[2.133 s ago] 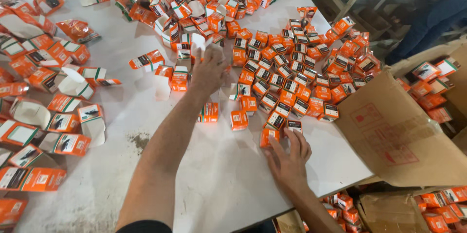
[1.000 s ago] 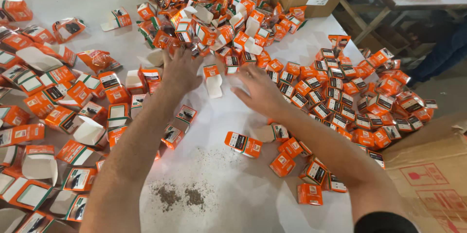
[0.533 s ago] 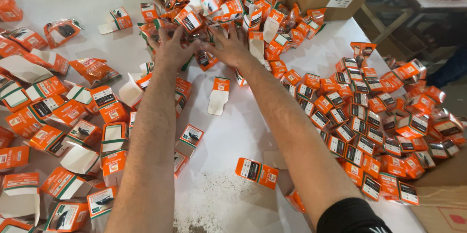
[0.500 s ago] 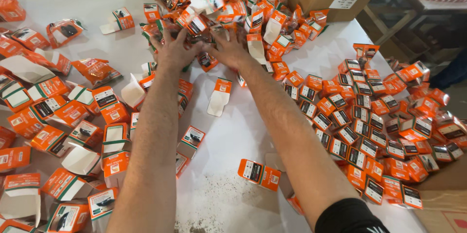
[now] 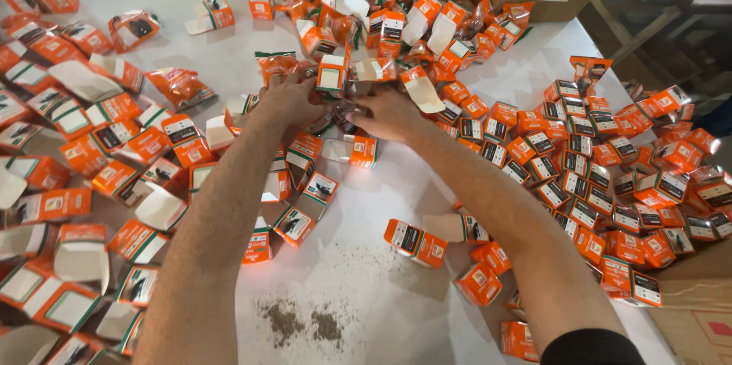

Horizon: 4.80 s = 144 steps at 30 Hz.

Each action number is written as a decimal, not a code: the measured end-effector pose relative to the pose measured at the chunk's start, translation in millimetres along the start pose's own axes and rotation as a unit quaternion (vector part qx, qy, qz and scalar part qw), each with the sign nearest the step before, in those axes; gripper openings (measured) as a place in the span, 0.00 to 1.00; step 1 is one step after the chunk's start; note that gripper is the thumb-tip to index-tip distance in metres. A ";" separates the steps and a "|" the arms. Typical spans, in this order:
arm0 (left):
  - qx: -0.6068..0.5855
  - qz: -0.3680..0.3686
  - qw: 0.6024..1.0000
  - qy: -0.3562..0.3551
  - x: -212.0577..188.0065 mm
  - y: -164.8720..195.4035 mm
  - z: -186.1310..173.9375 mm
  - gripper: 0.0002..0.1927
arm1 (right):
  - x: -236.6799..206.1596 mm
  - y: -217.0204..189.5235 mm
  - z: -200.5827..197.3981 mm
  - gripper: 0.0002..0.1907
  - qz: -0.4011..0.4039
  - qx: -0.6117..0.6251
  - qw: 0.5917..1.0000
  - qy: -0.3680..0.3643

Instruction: The person folds small orange cardboard boxes at a work table. They pick up flat folded cartons from a large pile, press the sides and flaps to shape them into open boxes, and set the finished boxes back onto the table pile, repeating the cycle.

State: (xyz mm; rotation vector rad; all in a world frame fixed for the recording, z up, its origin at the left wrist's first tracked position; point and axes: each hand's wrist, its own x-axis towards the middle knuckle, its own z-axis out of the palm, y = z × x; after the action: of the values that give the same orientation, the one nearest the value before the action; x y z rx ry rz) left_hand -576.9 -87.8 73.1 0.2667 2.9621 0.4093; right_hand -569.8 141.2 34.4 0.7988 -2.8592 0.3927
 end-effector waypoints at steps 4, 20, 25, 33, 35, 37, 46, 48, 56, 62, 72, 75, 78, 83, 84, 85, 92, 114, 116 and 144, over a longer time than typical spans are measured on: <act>0.012 0.032 0.999 0.015 -35.2 7.4 25.2 0.46 | -41.6 -8.2 0.8 0.25 -0.041 0.055 0.998 -0.006; 0.033 0.097 0.994 0.033 -207.0 26.6 64.3 0.41 | -193.3 -89.4 -28.6 0.17 -0.151 0.028 0.988 0.034; 0.138 0.172 0.946 0.239 -293.2 52.9 67.0 0.20 | -201.7 -96.5 -45.0 0.19 -0.049 0.045 0.995 -0.079; 0.092 0.286 0.907 0.295 -395.6 76.5 107.9 0.23 | -250.0 -124.5 -51.1 0.22 -0.130 -0.060 0.986 0.089; 0.112 0.272 0.912 0.287 -412.4 54.8 111.2 0.21 | -279.3 -133.6 -48.6 0.27 -0.148 -0.083 0.979 0.115; 0.138 0.269 0.916 0.262 -425.8 26.0 111.0 0.20 | -299.0 -141.0 -48.4 0.26 -0.177 -0.035 0.981 0.077; 0.164 0.357 0.874 0.287 -350.2 -88.9 53.8 0.23 | -290.8 -211.1 -21.4 0.28 -0.228 0.091 0.968 0.050; 0.170 0.328 0.879 0.303 -344.5 -87.4 41.3 0.24 | -272.7 -228.5 -6.6 0.27 -0.219 0.158 0.960 0.075; 0.193 -0.152 0.827 0.505 -523.8 -117.3 63.7 0.52 | -176.4 -198.1 13.7 0.29 -0.283 0.000 0.942 0.181; 0.043 -0.176 0.860 0.476 -531.7 -151.6 79.5 0.61 | -163.4 -197.5 28.0 0.27 -0.297 -0.001 0.948 0.111; 0.182 -0.094 0.816 0.541 -430.4 -92.2 33.7 0.43 | -201.3 -192.4 24.6 0.09 -0.249 0.102 0.944 0.190; 0.036 0.099 0.910 0.400 -424.8 -38.8 62.8 0.36 | -221.2 -193.9 22.6 0.08 -0.221 0.113 0.953 0.174; 0.100 0.243 0.925 0.276 -419.5 1.9 89.0 0.41 | -264.6 -203.8 12.6 0.14 -0.259 0.062 0.945 0.192; 0.230 0.216 0.921 0.228 -410.1 26.7 104.3 0.13 | -337.5 -201.5 -14.0 0.09 -0.244 0.100 0.955 0.132; 0.254 0.200 0.923 0.207 -411.3 28.4 105.5 0.08 | -350.5 -198.6 -17.2 0.08 -0.235 0.098 0.958 0.130; 0.247 0.191 0.915 0.255 -414.2 29.9 106.9 0.17 | -361.8 -195.6 -19.5 0.07 -0.226 0.097 0.960 0.131; 0.167 -0.081 0.962 0.202 -440.6 34.4 95.1 0.29 | -424.0 -184.6 -21.4 0.05 -0.164 0.186 0.958 0.142; 0.155 -0.130 0.877 0.437 -445.5 -55.1 89.2 0.40 | -459.7 -175.5 -7.4 0.23 0.093 0.422 0.897 0.096; 0.119 -0.109 0.902 0.400 -439.5 -57.9 85.2 0.38 | -460.5 -176.0 -9.4 0.23 0.077 0.426 0.895 0.107; -0.535 -0.081 0.832 0.123 -524.4 140.2 159.7 0.15 | -454.7 -248.7 -62.3 0.14 0.044 0.381 0.923 0.027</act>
State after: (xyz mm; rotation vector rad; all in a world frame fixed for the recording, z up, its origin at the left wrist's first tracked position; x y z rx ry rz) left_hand -18.3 -15.6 19.4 -0.1885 2.4018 2.0319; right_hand -49.2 175.8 51.0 0.7217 -2.6585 1.5659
